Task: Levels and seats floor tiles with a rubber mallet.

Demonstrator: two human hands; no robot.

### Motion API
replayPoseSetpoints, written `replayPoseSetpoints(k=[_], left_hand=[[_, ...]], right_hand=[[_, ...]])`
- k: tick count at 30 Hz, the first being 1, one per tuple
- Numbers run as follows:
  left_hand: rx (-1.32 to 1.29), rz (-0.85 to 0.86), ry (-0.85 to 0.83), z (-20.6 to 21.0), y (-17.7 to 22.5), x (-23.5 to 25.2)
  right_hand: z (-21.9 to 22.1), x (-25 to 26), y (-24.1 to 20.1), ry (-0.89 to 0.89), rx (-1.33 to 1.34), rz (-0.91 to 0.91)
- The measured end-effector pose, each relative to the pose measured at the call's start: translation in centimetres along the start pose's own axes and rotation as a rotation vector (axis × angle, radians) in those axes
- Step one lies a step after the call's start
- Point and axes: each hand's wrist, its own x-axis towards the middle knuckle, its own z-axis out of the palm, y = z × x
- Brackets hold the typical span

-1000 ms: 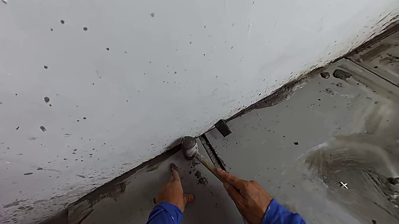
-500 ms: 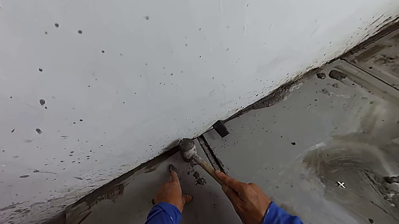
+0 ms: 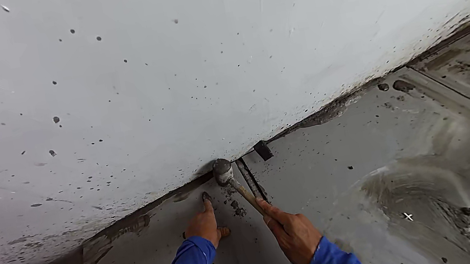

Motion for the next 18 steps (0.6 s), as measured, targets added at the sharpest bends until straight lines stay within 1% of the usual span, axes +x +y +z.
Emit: replayPoseSetpoints(k=[1,2,3,5,6,7,9,10,12,13,14,15,16,17,18], left_hand=[[-0.005,0.002,-0.004,0.2,-0.2,0.0],[-0.014,0.008,-0.008,0.5,-0.5,0.1],[-0.026,0.013,-0.013,0.7,-0.8,0.1],[-0.042,0.017,-0.015,0.8,-0.7,0.0],[-0.039,0.016,-0.011,0.6,-0.4,0.0],[-0.035,0.014,-0.005,0.3,-0.3,0.1],[-0.039,0.016,-0.004,0.6,-0.6,0.1],[-0.047,0.021,-0.006,0.8,-0.8,0.2],[-0.051,0.027,-0.016,0.9,-0.6,0.0],[-0.043,0.026,-0.014,0.7,-0.4,0.0],[-0.034,0.024,-0.012,0.4,-0.2,0.0],[-0.027,0.021,-0.011,0.4,-0.2,0.0],[-0.026,0.019,-0.013,0.5,-0.4,-0.1],[-0.031,0.018,-0.014,0.6,-0.5,0.0],[-0.042,0.020,-0.019,0.8,-0.7,0.0]], right_hand=[[0.8,-0.4,0.2,0.093,0.006,-0.069],[1.5,-0.7,0.6,0.134,0.003,-0.109],[1.7,-0.8,0.9,0.086,-0.013,-0.088],[0.8,-0.1,0.6,-0.105,-0.043,0.039],[0.3,0.2,0.1,-0.120,-0.043,0.053],[0.2,0.2,-0.3,-0.063,-0.036,0.020],[1.6,-0.6,0.2,0.105,-0.018,-0.103],[1.9,-0.7,0.7,0.096,-0.023,-0.101],[0.8,-0.3,0.6,-0.097,-0.038,0.037],[0.2,0.0,0.1,-0.131,-0.034,0.064],[-0.2,0.1,-0.4,-0.105,-0.024,0.056],[0.1,-0.3,-0.6,-0.031,-0.011,0.015],[0.9,-0.7,-0.3,0.058,0.002,-0.045],[1.6,-0.8,0.3,0.102,0.006,-0.081],[1.6,-0.7,0.5,0.037,0.004,-0.044]])
